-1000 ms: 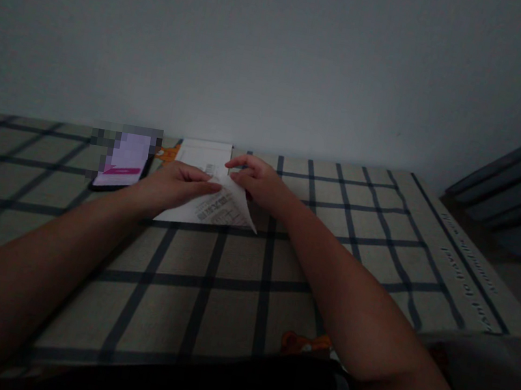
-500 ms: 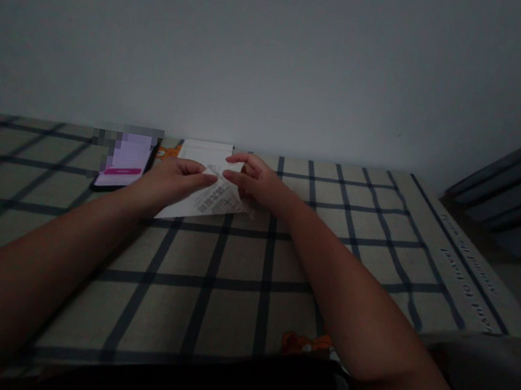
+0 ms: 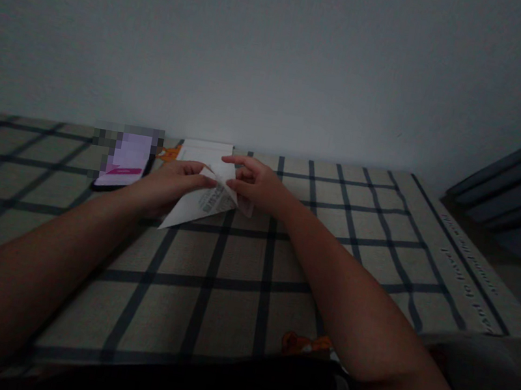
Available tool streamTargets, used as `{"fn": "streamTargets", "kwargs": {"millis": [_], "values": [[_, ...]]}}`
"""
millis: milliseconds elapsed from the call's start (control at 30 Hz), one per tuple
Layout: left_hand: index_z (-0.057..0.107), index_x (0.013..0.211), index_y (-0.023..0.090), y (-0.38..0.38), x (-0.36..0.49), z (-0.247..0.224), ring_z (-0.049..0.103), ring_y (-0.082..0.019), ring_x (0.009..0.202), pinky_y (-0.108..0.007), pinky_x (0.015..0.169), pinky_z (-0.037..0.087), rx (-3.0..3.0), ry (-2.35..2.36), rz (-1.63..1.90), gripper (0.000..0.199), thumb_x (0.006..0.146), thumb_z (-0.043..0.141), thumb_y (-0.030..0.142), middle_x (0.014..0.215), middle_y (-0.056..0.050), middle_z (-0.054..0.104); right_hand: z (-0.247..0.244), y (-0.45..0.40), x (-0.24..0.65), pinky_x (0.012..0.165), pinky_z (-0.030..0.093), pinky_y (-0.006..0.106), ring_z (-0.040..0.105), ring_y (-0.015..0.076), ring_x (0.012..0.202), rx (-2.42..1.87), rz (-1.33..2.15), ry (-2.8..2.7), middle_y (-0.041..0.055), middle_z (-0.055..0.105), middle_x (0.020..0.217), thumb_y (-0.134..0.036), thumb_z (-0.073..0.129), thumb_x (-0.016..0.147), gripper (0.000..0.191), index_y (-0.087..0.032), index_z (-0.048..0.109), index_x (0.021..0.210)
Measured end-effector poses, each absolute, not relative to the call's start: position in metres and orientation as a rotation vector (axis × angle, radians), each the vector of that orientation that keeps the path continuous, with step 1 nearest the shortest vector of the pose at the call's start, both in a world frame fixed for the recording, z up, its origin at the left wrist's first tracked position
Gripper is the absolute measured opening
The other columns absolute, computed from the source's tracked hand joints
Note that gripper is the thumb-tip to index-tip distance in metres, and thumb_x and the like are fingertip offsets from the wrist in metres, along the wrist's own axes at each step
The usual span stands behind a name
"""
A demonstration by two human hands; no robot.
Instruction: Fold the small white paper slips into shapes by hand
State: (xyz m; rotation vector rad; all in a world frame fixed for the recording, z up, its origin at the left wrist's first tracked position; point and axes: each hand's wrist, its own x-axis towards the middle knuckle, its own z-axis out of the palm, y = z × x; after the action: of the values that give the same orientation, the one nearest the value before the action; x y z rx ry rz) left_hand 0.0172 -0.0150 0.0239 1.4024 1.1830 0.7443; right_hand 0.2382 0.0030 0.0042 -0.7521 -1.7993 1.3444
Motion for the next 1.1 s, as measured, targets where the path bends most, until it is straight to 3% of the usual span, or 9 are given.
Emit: {"fn": "streamTargets", "kwargs": {"millis": [300, 500, 667, 833, 1000, 1100], "values": [[0.078, 0.085, 0.021, -0.021, 0.018, 0.032, 0.073, -0.023, 0.077, -0.032, 0.069, 0.057, 1.183, 1.109, 0.641, 0.017, 0.069, 0.080, 0.026, 0.091, -0.008, 0.080, 0.009, 0.000, 0.237, 0.055, 0.043, 0.021, 0.053, 0.0101, 0.062, -0.700, 1.312, -1.803, -0.0074, 0.055, 0.072, -0.028, 0.074, 0.087, 0.054, -0.019, 0.052, 0.137], [0.077, 0.082, 0.022, -0.017, 0.017, 0.030, 0.073, -0.024, 0.080, -0.033, 0.071, 0.057, 1.207, 1.126, 0.622, 0.017, 0.066, 0.081, 0.027, 0.090, -0.008, 0.080, 0.015, -0.004, 0.237, 0.062, 0.043, 0.022, 0.056, 0.0103, 0.073, -0.709, 1.186, -1.898, -0.0005, 0.065, 0.085, -0.031, 0.066, 0.091, 0.016, -0.017, 0.069, 0.099], [0.076, 0.083, 0.023, -0.018, 0.017, 0.030, 0.072, -0.025, 0.081, -0.031, 0.066, 0.052, 1.373, 1.206, 0.611, 0.020, 0.069, 0.084, 0.035, 0.090, -0.009, 0.079, 0.020, -0.006, 0.237, 0.064, 0.042, 0.024, 0.056, 0.0114, 0.074, -0.795, 1.178, -1.987, 0.0019, 0.070, 0.091, -0.036, 0.067, 0.091, 0.026, -0.017, 0.075, 0.107], [0.076, 0.080, 0.023, -0.018, 0.018, 0.029, 0.070, -0.024, 0.082, -0.029, 0.064, 0.049, 1.469, 1.295, 0.664, 0.020, 0.069, 0.085, 0.037, 0.084, -0.007, 0.077, 0.014, -0.004, 0.235, 0.061, 0.043, 0.024, 0.054, 0.0118, 0.071, -0.758, 1.202, -1.961, -0.0007, 0.064, 0.082, -0.044, 0.080, 0.083, 0.040, -0.017, 0.072, 0.111], [0.080, 0.086, 0.023, -0.018, 0.018, 0.028, 0.070, -0.022, 0.084, -0.030, 0.074, 0.051, 1.397, 1.182, 0.653, 0.023, 0.065, 0.086, 0.029, 0.092, -0.006, 0.079, 0.007, 0.002, 0.235, 0.083, 0.054, 0.030, 0.066, 0.0175, 0.100, -0.717, 1.270, -1.845, 0.0068, 0.071, 0.109, -0.039, 0.081, 0.081, 0.039, -0.019, 0.067, 0.110], [0.080, 0.081, 0.023, -0.018, 0.018, 0.029, 0.071, -0.022, 0.081, -0.030, 0.072, 0.051, 1.361, 1.175, 0.663, 0.018, 0.064, 0.086, 0.028, 0.089, -0.006, 0.080, 0.004, 0.004, 0.235, 0.086, 0.055, 0.031, 0.067, 0.0175, 0.101, -0.710, 1.257, -1.813, 0.0076, 0.070, 0.112, -0.040, 0.082, 0.081, 0.044, -0.019, 0.063, 0.115]]}}
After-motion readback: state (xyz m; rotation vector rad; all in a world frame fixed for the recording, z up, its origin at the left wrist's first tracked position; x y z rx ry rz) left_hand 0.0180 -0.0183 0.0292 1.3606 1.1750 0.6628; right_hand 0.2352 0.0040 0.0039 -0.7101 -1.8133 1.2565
